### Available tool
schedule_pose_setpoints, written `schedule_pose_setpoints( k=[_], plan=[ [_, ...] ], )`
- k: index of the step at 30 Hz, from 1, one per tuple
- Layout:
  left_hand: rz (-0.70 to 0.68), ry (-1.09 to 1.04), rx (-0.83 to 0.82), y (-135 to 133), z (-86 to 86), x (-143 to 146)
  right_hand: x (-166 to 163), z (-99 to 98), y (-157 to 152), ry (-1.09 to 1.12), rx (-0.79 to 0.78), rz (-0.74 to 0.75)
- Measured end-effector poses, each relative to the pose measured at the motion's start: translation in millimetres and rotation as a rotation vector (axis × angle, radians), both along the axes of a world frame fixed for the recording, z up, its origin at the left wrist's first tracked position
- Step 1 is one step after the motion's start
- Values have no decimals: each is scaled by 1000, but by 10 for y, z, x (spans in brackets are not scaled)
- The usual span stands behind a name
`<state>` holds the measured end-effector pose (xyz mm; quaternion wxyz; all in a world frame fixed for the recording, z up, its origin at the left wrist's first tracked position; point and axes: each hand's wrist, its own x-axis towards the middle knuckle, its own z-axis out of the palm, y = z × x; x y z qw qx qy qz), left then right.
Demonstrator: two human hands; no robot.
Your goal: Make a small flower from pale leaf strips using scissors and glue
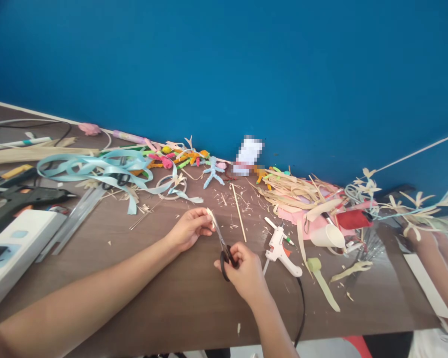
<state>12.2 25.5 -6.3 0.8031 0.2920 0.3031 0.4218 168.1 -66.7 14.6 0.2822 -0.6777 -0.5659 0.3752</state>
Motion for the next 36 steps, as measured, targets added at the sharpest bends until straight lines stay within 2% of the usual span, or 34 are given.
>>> schedule_pose_setpoints(
  k=[11, 28, 36],
  plan=[
    [-10, -2, 6, 2, -16, -4, 17, 4, -5, -30, 40, 10],
    [-26, -40, 12, 10, -18, -14, 48, -6, -3, -31, -20, 21],
    [-20, -44, -2, 10, -13, -16, 63, -17, 16, -84, 12, 14]
  ],
)
